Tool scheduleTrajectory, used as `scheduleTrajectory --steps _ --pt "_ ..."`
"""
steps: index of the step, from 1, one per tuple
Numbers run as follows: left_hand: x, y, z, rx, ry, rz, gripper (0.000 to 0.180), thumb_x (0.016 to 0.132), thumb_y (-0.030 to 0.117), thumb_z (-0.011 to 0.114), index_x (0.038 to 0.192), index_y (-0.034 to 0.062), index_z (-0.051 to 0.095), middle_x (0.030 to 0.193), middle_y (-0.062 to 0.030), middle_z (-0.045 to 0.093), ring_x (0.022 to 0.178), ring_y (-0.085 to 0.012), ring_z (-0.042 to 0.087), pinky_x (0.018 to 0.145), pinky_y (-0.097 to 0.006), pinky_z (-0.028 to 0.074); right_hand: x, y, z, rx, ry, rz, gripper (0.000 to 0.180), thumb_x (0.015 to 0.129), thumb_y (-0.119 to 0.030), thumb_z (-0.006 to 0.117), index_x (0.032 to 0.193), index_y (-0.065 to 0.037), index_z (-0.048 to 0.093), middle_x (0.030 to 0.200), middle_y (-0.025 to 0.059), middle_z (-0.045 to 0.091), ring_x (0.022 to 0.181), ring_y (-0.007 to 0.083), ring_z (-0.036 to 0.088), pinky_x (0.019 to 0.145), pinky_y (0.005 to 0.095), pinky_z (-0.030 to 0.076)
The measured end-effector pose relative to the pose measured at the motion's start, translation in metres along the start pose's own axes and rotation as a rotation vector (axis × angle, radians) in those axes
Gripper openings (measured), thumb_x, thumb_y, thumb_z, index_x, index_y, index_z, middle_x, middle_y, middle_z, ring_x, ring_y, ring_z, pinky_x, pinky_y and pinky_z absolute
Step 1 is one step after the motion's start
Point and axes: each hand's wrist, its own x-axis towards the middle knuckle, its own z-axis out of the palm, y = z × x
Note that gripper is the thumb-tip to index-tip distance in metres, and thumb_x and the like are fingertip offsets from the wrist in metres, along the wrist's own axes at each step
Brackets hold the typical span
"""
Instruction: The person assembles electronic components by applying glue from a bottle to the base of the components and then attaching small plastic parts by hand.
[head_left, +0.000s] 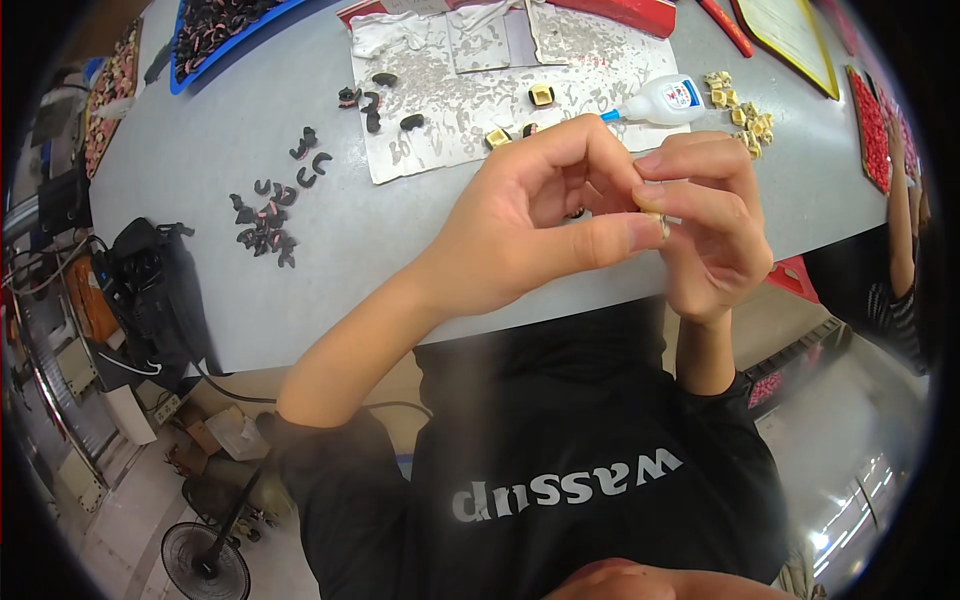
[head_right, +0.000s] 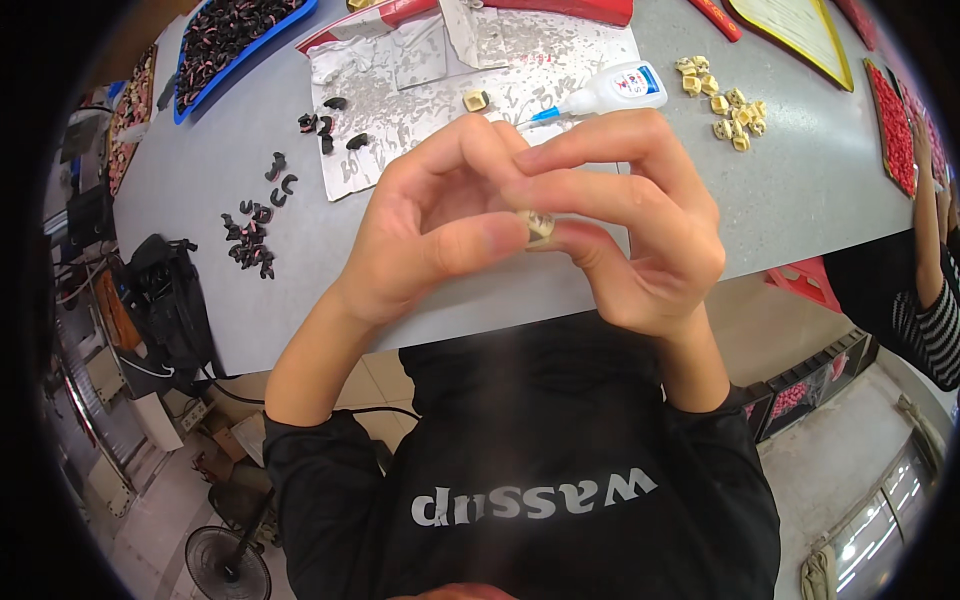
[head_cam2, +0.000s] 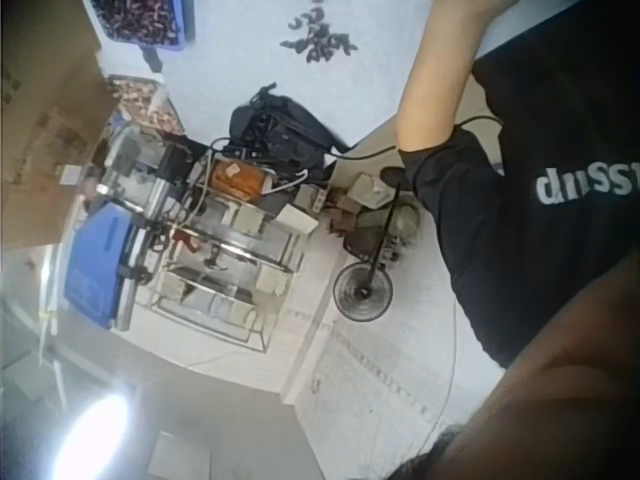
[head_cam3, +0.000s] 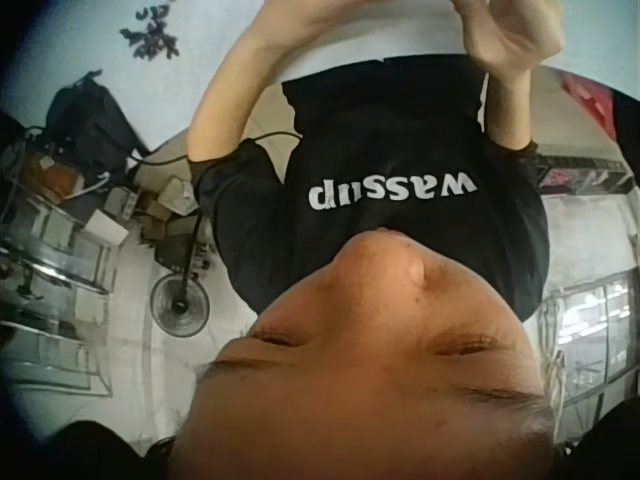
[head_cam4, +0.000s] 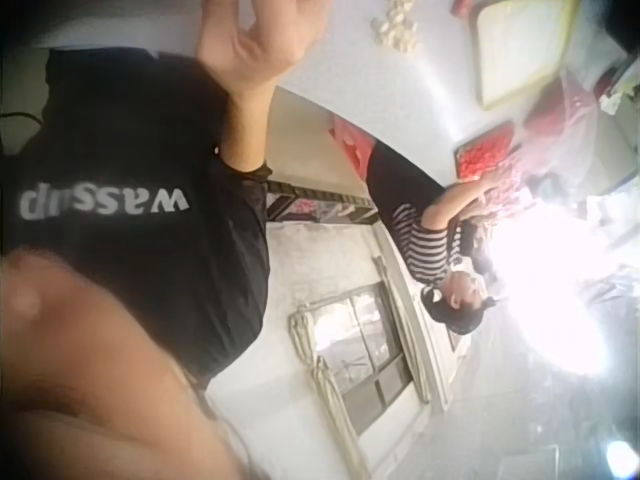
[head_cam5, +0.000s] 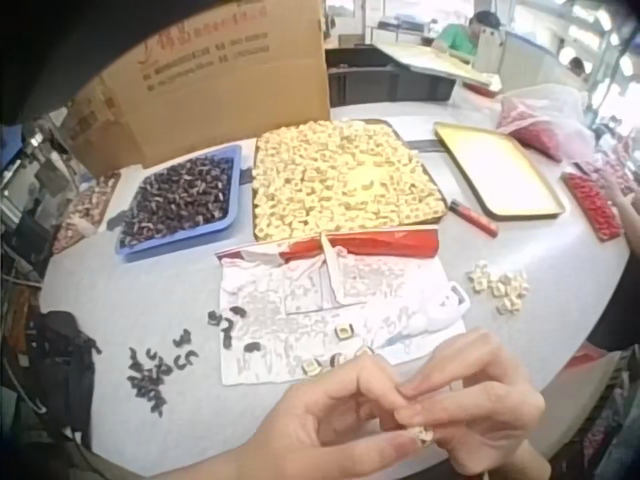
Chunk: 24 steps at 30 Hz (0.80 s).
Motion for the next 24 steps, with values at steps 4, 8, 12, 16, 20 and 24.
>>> scheduleTrajectory --steps 4,8,12,16,20,24 --pt "-0.0001 0.0004 -0.0013 -0.077 -0.026 -0.018 0.009 0.084 -0.001 0.065 0.091 -0.0018 0.058 0.090 -0.0059 0.060 0.088 -0.0115 0.060 0.078 -0.024 0.049 0.0001 0.0022 -0.0015 0.038 -0.011 -0.033 0.023 0.067 0.001 0.069 0.090 0.000 0.068 0.093 0.0137 0.062 0.081 0.0233 0.058 0.070 0.0313 0.048" --pt "-0.0003 0.0014 -0.0026 -0.070 -0.028 -0.029 0.007 0.084 -0.002 0.065 0.089 -0.0042 0.061 0.088 -0.0066 0.061 0.086 -0.0125 0.061 0.077 -0.023 0.050 0.0004 0.0004 -0.0024 0.055 0.002 -0.025 0.023 0.067 -0.002 0.069 0.090 -0.001 0.069 0.091 0.0128 0.062 0.080 0.0223 0.057 0.070 0.0304 0.047" --pt "-0.0019 0.0042 0.0012 -0.042 0.008 -0.029 0.008 0.082 -0.003 0.067 0.089 -0.0046 0.063 0.087 -0.0075 0.062 0.084 -0.0130 0.062 0.077 -0.024 0.051 0.0040 -0.0016 -0.0026 0.052 -0.003 -0.046 0.025 0.065 -0.003 0.071 0.090 -0.003 0.069 0.090 0.0113 0.063 0.079 0.0222 0.057 0.071 0.0312 0.047" --pt "-0.0022 0.0029 -0.0029 0.019 -0.011 0.005 0.009 0.079 -0.004 0.070 0.086 -0.0042 0.064 0.088 -0.0091 0.063 0.082 -0.0131 0.062 0.076 -0.024 0.051 0.0042 -0.0021 -0.0013 0.001 -0.022 -0.083 0.028 0.062 -0.002 0.071 0.089 -0.004 0.070 0.090 0.0095 0.063 0.079 0.0223 0.057 0.072 0.0318 0.047" --pt "-0.0029 0.0061 -0.0028 0.102 -0.011 0.042 0.009 0.078 -0.004 0.071 0.085 -0.0042 0.066 0.086 -0.0099 0.063 0.080 -0.0132 0.062 0.074 -0.024 0.052 0.0035 -0.0033 -0.0020 0.012 -0.020 -0.083 0.029 0.061 -0.001 0.071 0.089 -0.004 0.070 0.089 0.0090 0.064 0.080 0.0222 0.057 0.072 0.0315 0.047" --pt "-0.0031 0.0060 -0.0037 0.102 0.018 0.013 0.007 0.079 -0.003 0.070 0.085 -0.0048 0.067 0.084 -0.0104 0.064 0.078 -0.0130 0.062 0.071 -0.023 0.051 0.0031 -0.0030 -0.0031 -0.011 -0.012 -0.066 0.026 0.062 -0.003 0.071 0.089 -0.004 0.070 0.087 0.0088 0.063 0.079 0.0223 0.057 0.072 0.0315 0.047"
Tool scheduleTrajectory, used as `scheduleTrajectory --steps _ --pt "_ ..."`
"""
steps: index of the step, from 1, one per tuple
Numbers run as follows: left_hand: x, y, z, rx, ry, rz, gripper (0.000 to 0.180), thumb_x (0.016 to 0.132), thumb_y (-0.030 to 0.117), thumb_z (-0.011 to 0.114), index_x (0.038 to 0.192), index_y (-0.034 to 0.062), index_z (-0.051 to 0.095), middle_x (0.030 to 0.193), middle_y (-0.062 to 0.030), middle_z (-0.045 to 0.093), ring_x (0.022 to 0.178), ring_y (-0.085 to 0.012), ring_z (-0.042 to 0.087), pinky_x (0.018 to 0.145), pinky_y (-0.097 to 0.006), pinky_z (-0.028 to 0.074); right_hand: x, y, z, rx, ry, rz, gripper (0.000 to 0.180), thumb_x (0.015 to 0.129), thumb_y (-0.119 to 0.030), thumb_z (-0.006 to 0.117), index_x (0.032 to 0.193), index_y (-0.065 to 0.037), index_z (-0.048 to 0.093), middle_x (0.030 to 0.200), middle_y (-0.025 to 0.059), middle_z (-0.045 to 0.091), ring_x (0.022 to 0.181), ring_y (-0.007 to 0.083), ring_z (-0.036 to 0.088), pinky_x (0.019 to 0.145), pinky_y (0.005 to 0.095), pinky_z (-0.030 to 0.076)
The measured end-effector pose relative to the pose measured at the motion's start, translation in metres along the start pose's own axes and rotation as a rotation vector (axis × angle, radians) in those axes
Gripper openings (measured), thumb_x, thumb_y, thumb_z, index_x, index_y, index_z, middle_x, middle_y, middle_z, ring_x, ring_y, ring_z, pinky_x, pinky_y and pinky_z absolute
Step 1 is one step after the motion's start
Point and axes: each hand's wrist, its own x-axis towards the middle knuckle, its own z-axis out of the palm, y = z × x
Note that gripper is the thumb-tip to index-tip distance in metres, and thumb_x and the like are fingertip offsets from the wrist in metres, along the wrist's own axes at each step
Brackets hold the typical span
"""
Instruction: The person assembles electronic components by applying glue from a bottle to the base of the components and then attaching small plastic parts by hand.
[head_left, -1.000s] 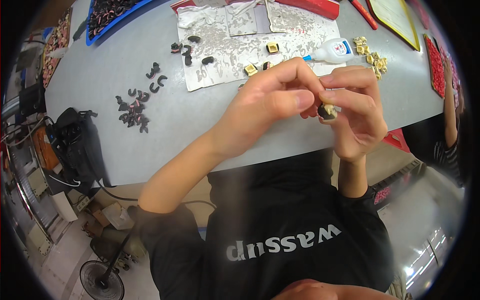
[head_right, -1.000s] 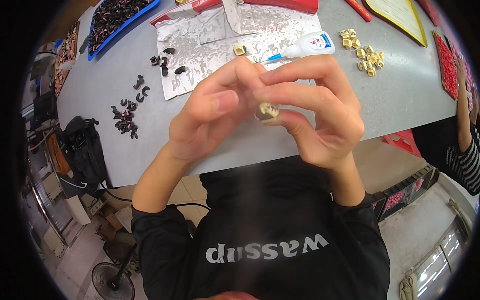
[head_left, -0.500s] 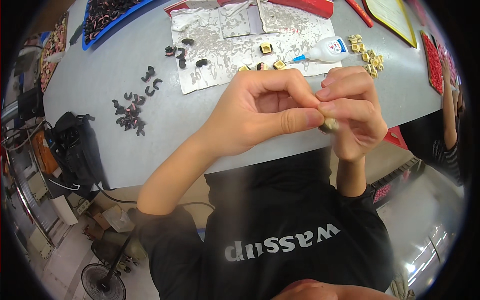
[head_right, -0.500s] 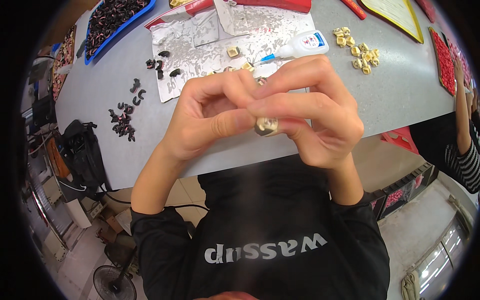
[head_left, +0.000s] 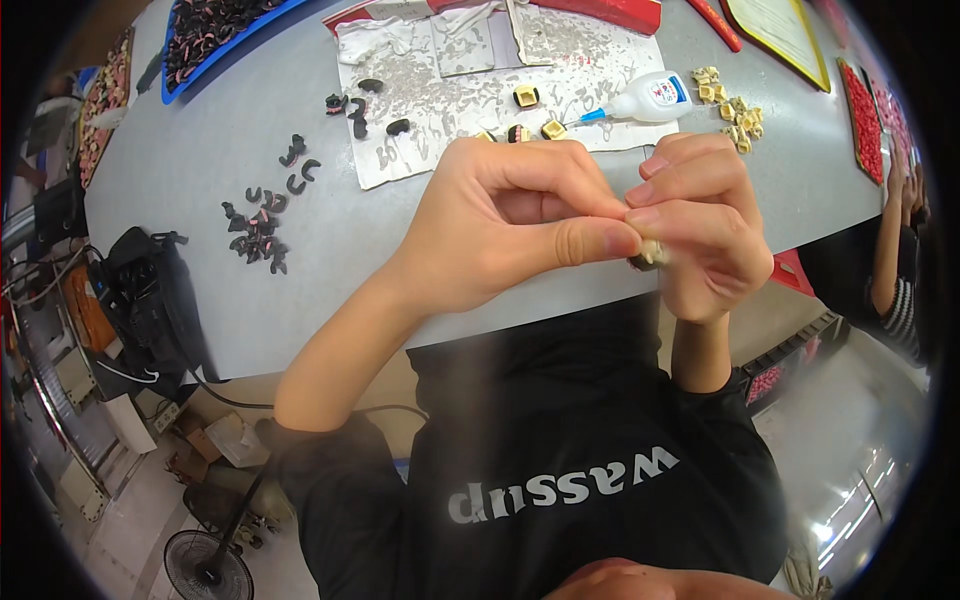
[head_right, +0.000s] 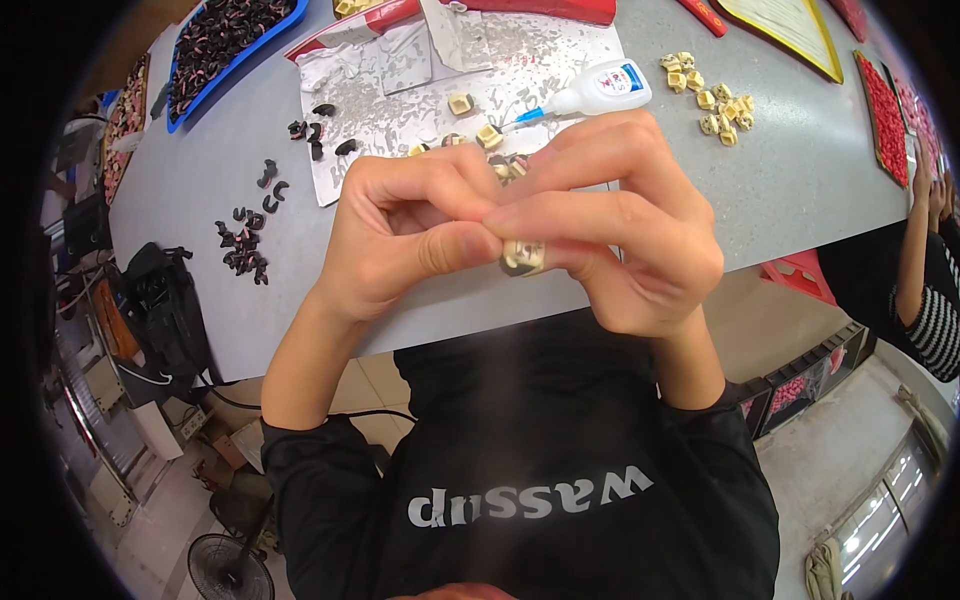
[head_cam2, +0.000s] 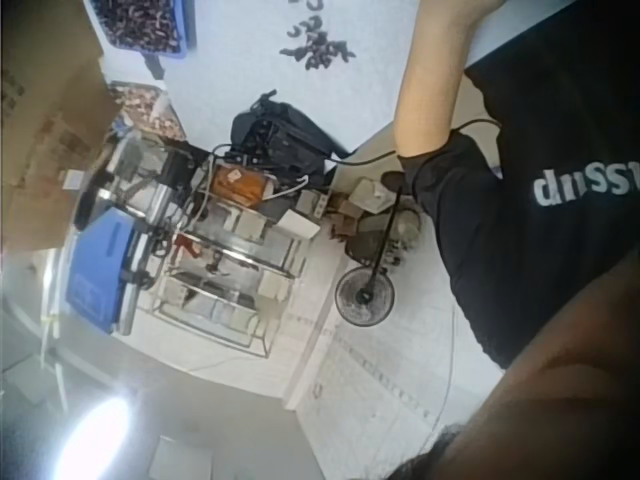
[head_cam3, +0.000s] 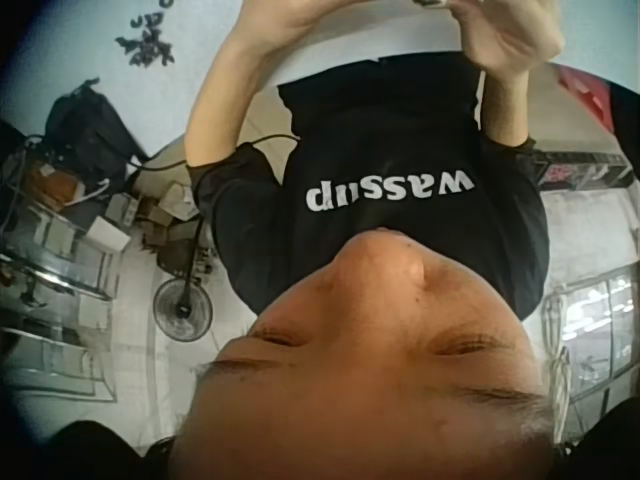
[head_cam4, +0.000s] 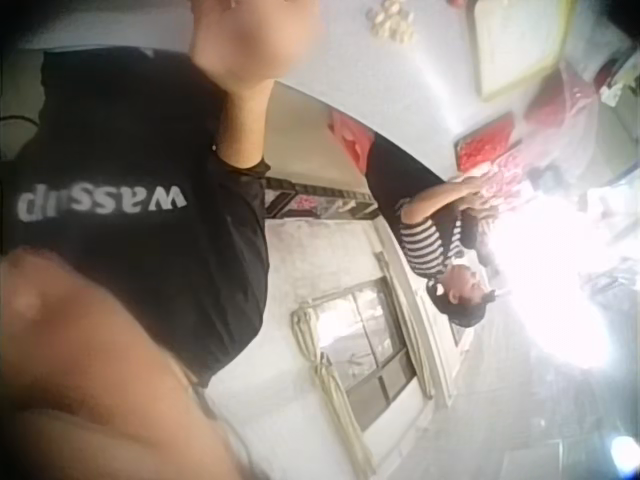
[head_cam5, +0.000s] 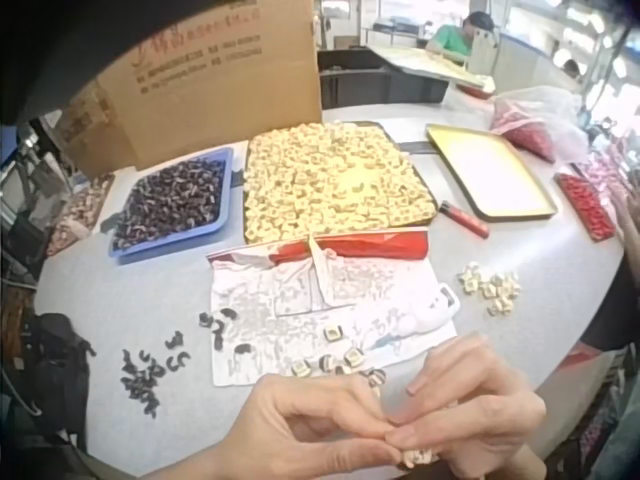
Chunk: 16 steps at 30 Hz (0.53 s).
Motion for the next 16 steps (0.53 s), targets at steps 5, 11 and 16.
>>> scheduleTrajectory --steps 5,11,16 --pt "0.0000 0.0015 -0.0002 0.024 0.000 -0.004 0.007 0.081 -0.002 0.069 0.087 -0.0051 0.067 0.084 -0.0105 0.064 0.078 -0.0128 0.062 0.071 -0.022 0.051 0.0005 0.0009 0.0002 0.012 0.003 0.004 0.023 0.065 -0.005 0.071 0.088 -0.002 0.069 0.085 0.0090 0.063 0.079 0.0224 0.057 0.071 0.0315 0.047" --pt "0.0001 0.0005 0.0028 -0.026 0.015 -0.020 0.009 0.081 -0.004 0.067 0.090 -0.0064 0.065 0.088 -0.0110 0.063 0.081 -0.0133 0.062 0.074 -0.023 0.052 0.0016 0.0013 -0.0003 0.019 0.005 -0.001 0.022 0.067 -0.002 0.069 0.089 0.000 0.068 0.085 0.0100 0.063 0.078 0.0222 0.058 0.070 0.0313 0.047" --pt "0.0003 -0.0036 0.0011 0.008 -0.004 0.047 0.019 0.078 -0.002 0.071 0.094 -0.0066 0.064 0.093 -0.0115 0.062 0.088 -0.0166 0.063 0.079 -0.026 0.053 -0.0024 0.0049 0.0014 0.017 0.010 0.008 0.022 0.071 -0.003 0.068 0.093 -0.001 0.069 0.088 0.0108 0.063 0.079 0.0225 0.058 0.070 0.0318 0.048"
